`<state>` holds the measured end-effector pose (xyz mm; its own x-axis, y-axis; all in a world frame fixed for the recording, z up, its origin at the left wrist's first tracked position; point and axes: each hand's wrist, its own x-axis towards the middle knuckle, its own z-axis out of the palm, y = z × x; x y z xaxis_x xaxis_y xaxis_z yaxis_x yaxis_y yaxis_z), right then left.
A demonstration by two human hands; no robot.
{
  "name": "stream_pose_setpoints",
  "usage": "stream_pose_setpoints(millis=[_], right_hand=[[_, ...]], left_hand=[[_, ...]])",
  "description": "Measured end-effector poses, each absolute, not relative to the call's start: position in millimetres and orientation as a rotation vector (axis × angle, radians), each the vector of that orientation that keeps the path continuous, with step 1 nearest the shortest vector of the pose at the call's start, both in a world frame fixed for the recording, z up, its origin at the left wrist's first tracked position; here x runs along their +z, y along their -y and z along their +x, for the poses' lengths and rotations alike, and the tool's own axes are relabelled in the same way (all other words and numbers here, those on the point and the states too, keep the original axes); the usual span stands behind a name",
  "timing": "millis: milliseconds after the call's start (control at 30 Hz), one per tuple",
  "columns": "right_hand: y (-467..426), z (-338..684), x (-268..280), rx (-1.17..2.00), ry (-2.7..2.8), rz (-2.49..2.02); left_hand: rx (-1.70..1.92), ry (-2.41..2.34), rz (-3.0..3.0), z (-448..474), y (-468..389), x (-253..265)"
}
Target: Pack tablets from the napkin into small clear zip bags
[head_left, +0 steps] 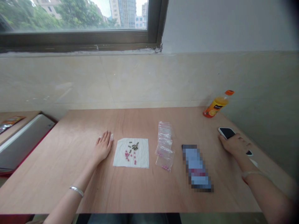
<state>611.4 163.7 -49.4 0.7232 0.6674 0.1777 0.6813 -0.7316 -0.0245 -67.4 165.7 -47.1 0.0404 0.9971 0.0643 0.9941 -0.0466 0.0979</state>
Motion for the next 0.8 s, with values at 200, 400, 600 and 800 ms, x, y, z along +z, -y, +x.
stream_pose_setpoints(millis=[200, 400, 600, 800], right_hand=[[-163.6, 609.2, -49.9, -0.178, 1.026, -2.784], [-162.1, 604.0, -50.3, -0.123, 0.955, -2.752], [-165.9, 578.7, -34.5, -0.227, 1.058, -2.702], [-171.5, 476.8, 1.6, 0.379, 1.701, -2.127]], left_hand=[[0.157, -2.132, 2.263, -68.9, -165.6, -46.4], [0.121, -2.126, 2.235, -67.4, -165.1, -42.6], [0.106, -2.097, 2.2, -75.0, -168.7, -43.5], [0.052, -2.125, 2.213, -88.5, -170.8, -40.6]])
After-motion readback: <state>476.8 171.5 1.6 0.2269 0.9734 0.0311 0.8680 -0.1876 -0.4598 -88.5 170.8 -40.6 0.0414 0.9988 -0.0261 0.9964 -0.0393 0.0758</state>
